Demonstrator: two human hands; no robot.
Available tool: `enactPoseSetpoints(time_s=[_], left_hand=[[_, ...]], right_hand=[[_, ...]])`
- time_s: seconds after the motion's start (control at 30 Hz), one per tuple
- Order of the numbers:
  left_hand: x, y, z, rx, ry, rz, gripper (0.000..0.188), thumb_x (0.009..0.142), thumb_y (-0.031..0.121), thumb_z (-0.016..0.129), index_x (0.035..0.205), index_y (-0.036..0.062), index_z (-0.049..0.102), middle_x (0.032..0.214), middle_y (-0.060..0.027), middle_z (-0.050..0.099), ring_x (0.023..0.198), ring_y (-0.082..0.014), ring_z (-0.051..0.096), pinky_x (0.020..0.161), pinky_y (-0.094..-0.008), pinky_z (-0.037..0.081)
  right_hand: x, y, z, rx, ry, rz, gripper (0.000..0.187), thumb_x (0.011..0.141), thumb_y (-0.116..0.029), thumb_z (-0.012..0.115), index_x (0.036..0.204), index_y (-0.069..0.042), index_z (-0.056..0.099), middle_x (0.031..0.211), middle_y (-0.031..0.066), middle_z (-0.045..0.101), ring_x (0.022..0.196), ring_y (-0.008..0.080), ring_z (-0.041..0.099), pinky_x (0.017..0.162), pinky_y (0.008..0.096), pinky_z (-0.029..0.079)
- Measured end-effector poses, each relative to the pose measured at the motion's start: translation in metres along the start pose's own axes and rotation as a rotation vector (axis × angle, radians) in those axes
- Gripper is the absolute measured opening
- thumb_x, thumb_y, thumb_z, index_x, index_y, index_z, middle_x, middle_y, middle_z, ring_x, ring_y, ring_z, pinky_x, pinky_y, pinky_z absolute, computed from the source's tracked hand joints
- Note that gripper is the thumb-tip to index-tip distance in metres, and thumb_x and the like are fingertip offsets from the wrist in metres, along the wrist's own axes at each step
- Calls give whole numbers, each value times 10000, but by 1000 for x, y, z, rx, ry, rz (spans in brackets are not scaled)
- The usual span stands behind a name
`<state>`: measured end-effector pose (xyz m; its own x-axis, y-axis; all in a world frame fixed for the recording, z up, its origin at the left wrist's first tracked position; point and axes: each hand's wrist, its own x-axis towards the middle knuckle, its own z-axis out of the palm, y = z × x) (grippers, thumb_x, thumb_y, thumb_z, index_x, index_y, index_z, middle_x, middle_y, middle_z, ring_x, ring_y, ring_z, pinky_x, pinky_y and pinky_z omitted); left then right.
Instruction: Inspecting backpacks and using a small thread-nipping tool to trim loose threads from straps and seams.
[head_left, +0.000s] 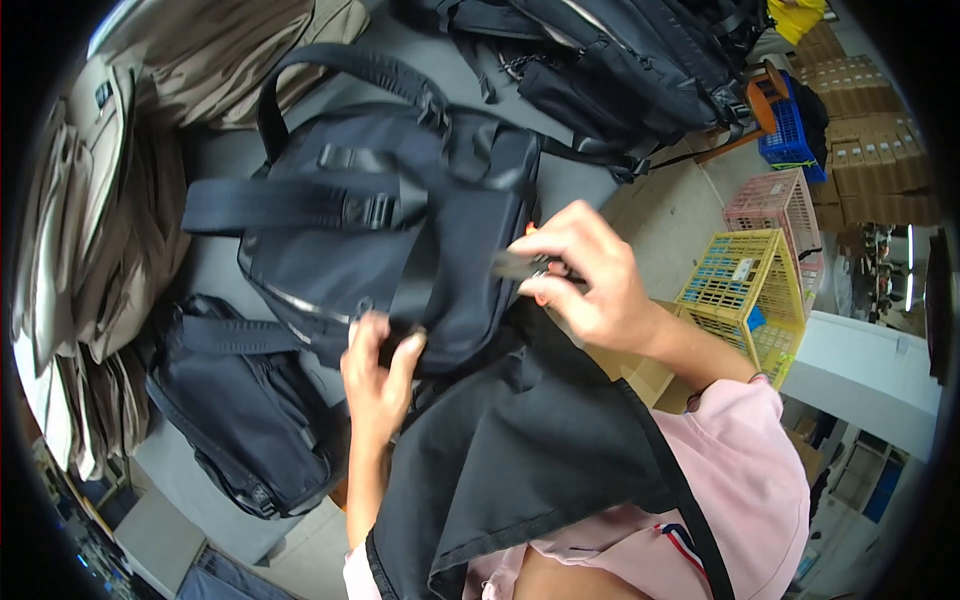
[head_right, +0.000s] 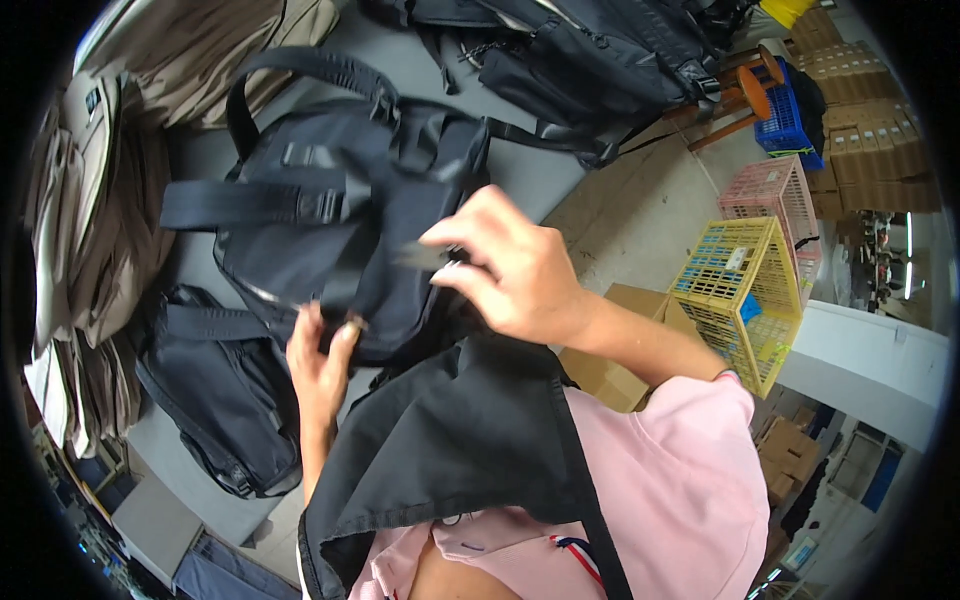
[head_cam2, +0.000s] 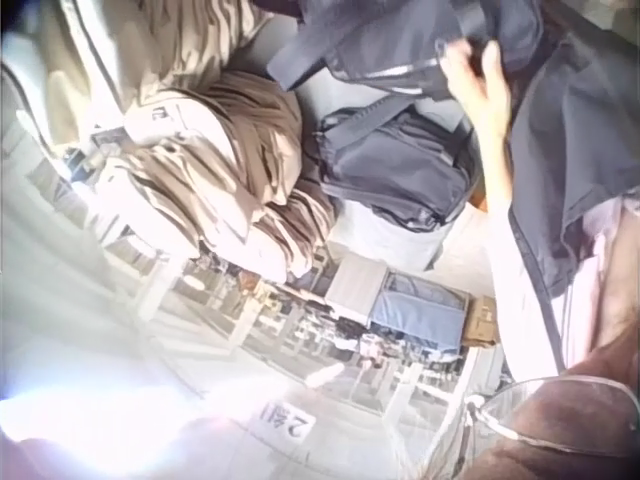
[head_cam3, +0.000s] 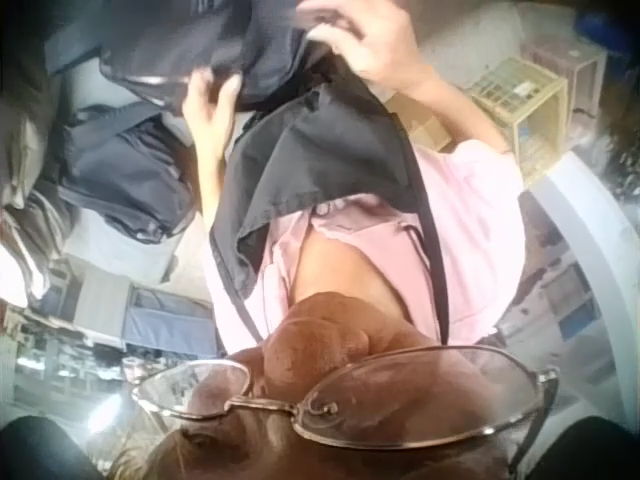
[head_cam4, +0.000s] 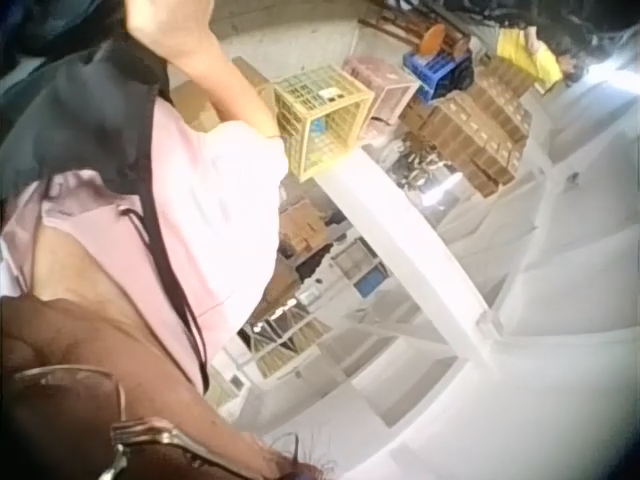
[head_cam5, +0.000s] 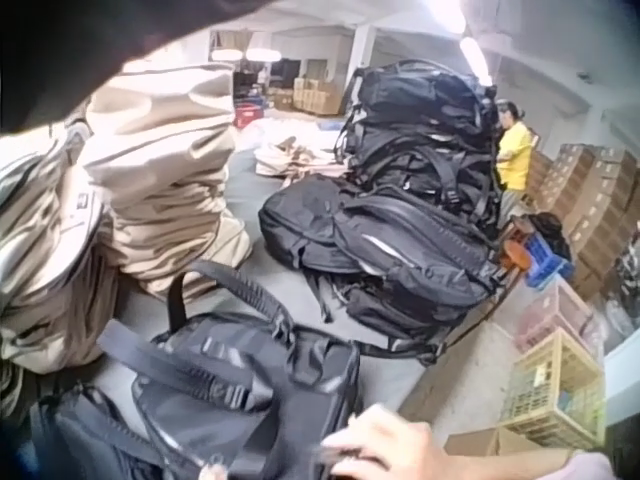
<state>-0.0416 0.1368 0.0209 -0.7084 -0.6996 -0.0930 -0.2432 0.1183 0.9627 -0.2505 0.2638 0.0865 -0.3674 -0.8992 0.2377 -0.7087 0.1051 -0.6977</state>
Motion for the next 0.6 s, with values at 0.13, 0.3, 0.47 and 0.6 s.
enactPoseSetpoints(time_s=[0.13, 0.3, 0.47, 0.6], left_hand=[[-3, -2, -15, 120, -32, 135, 378, 800, 132, 658, 1122, -9, 519, 1222, -152, 484, 1112, -273, 484, 933, -346, 391], [40, 50, 5, 273, 81, 327, 209, 780, 17, 612, 988, 8, 603, 955, -143, 586, 870, -256, 577, 797, -320, 453], [89, 47, 55, 666, -353, 423, 45, 763, 67, 607, 796, 37, 613, 750, -109, 570, 754, -270, 594, 686, -377, 472], [123, 39, 60, 1028, -453, 375, 107, 782, 28, 538, 848, -9, 614, 817, -141, 594, 801, -311, 591, 737, -399, 472]], right_hand=[[-20, 85, 23, 473, 172, 559, 170, 815, -94, 664, 914, -46, 535, 759, -29, 464, 645, 40, 412, 574, 185, 346], [1, 107, 28, 637, 380, 612, 159, 853, -135, 642, 913, -41, 529, 726, -34, 488, 591, 17, 426, 531, 187, 368], [33, 125, 49, 470, 387, 630, 440, 813, -306, 689, 1086, -9, 514, 874, 84, 575, 504, 85, 525, 419, 228, 418], [46, 142, 46, 520, 248, 792, 615, 741, -394, 742, 1125, 28, 510, 954, 149, 606, 603, 134, 585, 463, 251, 460]])
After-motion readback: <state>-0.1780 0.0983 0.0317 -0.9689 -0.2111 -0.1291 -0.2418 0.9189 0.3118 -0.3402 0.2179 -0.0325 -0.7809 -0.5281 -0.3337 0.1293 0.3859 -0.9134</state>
